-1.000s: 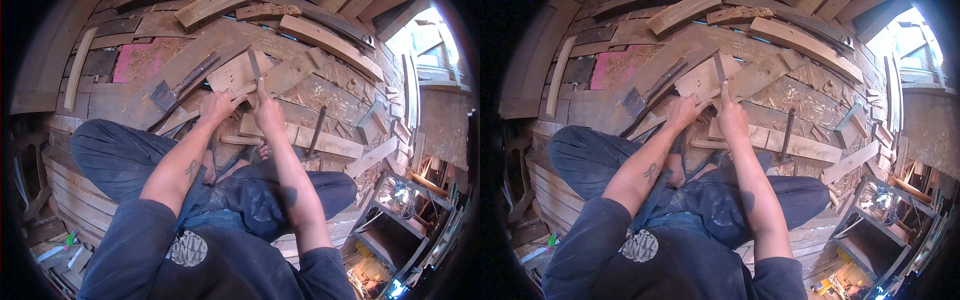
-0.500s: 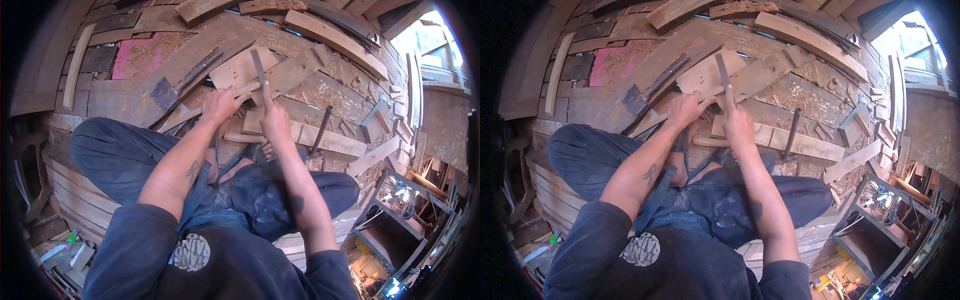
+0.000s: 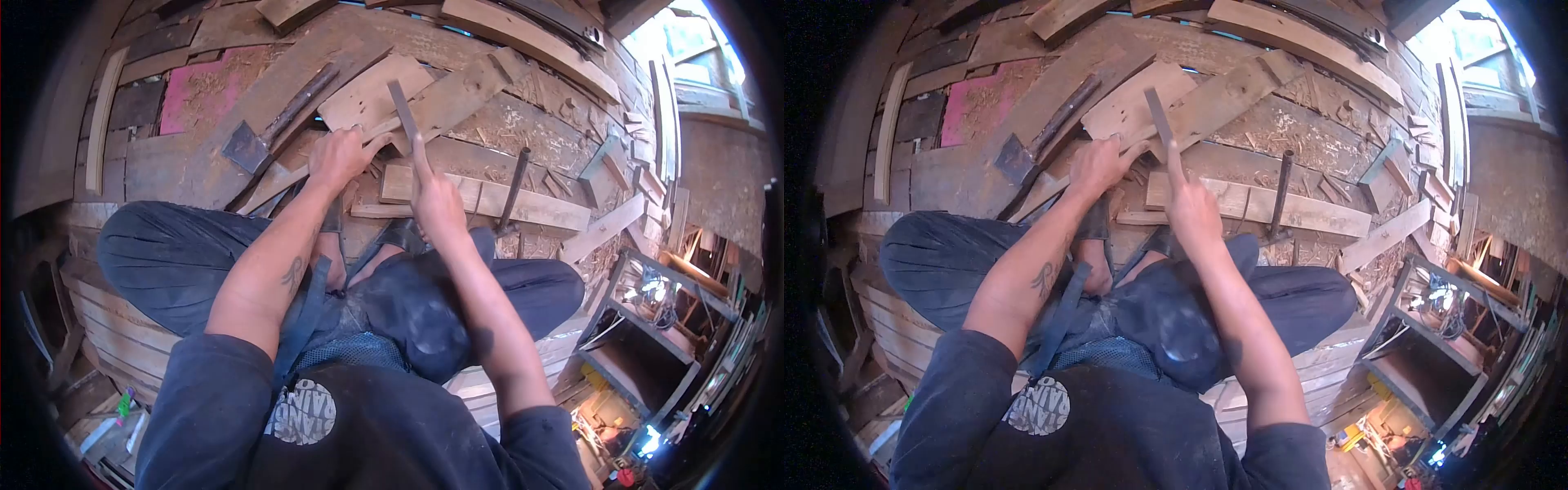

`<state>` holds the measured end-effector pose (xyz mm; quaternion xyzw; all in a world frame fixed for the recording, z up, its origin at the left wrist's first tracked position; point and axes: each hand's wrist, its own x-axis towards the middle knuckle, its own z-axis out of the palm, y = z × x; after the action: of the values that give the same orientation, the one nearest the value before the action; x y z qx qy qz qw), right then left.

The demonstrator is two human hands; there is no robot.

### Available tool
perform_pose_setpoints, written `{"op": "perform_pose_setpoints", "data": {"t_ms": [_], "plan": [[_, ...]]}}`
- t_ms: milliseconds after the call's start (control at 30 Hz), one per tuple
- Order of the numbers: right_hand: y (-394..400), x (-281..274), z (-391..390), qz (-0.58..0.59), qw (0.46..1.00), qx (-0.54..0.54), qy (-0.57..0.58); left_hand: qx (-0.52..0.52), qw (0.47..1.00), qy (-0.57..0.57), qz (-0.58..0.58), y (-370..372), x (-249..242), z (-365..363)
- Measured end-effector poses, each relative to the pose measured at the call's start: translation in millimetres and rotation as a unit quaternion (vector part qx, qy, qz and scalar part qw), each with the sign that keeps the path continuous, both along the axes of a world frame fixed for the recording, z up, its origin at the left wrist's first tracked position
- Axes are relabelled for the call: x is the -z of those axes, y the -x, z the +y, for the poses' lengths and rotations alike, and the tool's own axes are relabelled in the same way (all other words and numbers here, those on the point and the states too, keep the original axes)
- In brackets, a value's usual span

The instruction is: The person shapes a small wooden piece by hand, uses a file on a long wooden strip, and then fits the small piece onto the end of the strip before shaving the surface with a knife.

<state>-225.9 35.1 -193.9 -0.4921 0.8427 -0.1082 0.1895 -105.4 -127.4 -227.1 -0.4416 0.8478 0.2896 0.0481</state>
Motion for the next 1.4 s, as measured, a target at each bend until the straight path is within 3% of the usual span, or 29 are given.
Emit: {"op": "perform_pose_setpoints", "data": {"t_ms": [133, 300, 433, 567, 667, 967, 1067, 1233, 1400], "plan": [[8.8, 13.0, -35.4, 0.018, 0.998, 0.003, 0.065, 0.006, 0.998, -0.056, -0.001, -0.8, 1.8, -6.2], [-12.2, 0.1, 42.4, 0.003, 1.000, -0.004, 0.028, 0.000, 0.997, -0.065, 0.029, -2.9, 9.6, -9.6], [-10.8, -11.0, 54.4, -0.066, 0.997, 0.015, -0.033, 0.000, 0.997, -0.081, 0.017, -3.0, 9.5, -11.5], [5.7, 1.1, -8.4, 0.003, 0.999, -0.015, 0.039, 0.001, 0.997, -0.072, 0.026, -1.9, 7.9, -8.2], [22.6, -5.6, -50.9, 0.012, 0.999, -0.028, -0.021, -0.006, 0.997, -0.072, 0.029, -4.6, 2.0, -9.5], [2.8, -37.7, 54.6, -0.097, 0.995, -0.014, -0.006, -0.004, 0.989, -0.147, 0.007, -3.4, 0.8, -17.7], [6.2, -26.2, 22.2, -0.046, 0.999, -0.017, -0.016, -0.010, 0.989, -0.145, 0.007, 1.0, -1.3, -15.1], [21.8, -7.1, -45.5, -0.004, 0.999, -0.031, 0.008, -0.004, 0.999, -0.051, 0.019, 1.3, 2.1, -10.1], [14.1, -32.7, 18.7, -0.071, 0.996, -0.023, -0.046, 0.002, 0.995, -0.098, 0.023, 1.5, 9.4, -13.3]]}}
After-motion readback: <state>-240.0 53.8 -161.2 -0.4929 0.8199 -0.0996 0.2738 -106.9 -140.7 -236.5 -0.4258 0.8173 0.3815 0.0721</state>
